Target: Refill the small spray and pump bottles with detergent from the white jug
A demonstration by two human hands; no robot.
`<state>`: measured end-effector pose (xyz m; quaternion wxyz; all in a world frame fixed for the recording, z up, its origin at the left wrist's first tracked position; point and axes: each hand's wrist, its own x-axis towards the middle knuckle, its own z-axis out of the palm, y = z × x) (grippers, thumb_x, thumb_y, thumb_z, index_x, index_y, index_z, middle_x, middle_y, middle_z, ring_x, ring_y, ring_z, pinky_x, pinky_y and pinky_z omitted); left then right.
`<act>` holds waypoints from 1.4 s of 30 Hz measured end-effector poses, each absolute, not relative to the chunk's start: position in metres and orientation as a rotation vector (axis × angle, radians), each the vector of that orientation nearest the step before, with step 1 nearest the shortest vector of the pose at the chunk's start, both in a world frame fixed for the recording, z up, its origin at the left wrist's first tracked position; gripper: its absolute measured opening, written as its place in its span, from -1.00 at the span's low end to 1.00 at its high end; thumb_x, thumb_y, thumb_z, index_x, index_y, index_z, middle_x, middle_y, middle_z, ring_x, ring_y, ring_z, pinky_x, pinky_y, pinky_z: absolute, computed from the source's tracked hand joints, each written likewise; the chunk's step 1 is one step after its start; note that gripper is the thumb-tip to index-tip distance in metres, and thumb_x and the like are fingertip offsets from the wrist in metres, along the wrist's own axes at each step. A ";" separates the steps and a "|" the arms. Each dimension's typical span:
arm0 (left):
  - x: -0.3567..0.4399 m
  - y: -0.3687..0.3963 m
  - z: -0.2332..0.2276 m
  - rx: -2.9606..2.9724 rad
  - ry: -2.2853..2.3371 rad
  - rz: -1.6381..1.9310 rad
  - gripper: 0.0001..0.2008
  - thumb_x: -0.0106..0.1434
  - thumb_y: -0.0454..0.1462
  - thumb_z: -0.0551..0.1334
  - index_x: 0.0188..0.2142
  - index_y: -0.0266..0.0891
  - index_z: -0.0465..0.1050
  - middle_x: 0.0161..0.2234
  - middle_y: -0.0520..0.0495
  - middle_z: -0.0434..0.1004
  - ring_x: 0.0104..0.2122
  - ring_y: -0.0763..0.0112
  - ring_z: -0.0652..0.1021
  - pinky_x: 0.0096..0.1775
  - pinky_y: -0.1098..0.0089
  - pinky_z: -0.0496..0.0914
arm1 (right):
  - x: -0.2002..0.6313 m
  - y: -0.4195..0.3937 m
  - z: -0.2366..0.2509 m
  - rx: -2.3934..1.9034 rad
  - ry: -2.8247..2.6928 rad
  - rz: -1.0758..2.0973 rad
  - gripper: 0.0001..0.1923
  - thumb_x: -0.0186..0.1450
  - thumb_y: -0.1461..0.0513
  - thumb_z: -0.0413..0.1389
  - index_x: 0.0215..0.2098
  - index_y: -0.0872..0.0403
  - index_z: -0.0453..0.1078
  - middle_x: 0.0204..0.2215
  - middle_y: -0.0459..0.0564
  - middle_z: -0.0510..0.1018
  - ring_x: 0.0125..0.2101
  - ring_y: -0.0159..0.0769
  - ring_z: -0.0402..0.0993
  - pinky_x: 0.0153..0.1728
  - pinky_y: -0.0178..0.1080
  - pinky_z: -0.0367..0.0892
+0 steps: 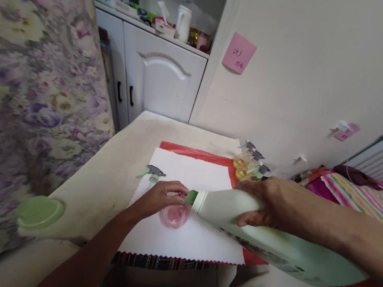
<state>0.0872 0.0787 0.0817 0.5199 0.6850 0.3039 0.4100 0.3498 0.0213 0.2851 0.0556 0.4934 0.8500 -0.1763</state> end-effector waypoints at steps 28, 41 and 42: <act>0.088 0.080 0.082 1.648 0.741 0.969 -0.84 0.11 -0.28 0.31 -0.28 -0.20 0.57 -0.25 -0.06 0.57 -0.20 0.30 0.52 -0.13 0.35 0.36 | 0.343 0.021 0.288 1.549 2.438 -0.527 -0.53 0.18 -0.08 0.16 -0.02 -0.06 0.42 -0.38 -0.08 0.62 -0.43 -0.19 0.56 -0.48 -0.29 0.34; 0.087 0.079 0.083 1.629 0.740 0.972 -0.85 0.10 -0.30 0.31 -0.29 -0.19 0.58 -0.25 -0.05 0.56 -0.20 0.31 0.52 -0.14 0.35 0.36 | 0.342 0.020 0.289 1.548 2.418 -0.484 -0.58 0.19 -0.09 0.15 -0.10 -0.05 0.42 -0.42 -0.09 0.59 -0.45 -0.23 0.54 -0.49 -0.31 0.30; 0.087 0.079 0.084 1.626 0.741 0.971 -0.85 0.10 -0.30 0.31 -0.29 -0.19 0.58 -0.25 -0.05 0.56 -0.20 0.31 0.52 -0.14 0.35 0.36 | 0.341 0.020 0.289 1.554 2.417 -0.463 -0.58 0.19 -0.09 0.15 -0.10 -0.03 0.42 -0.43 -0.08 0.59 -0.47 -0.23 0.53 -0.50 -0.31 0.29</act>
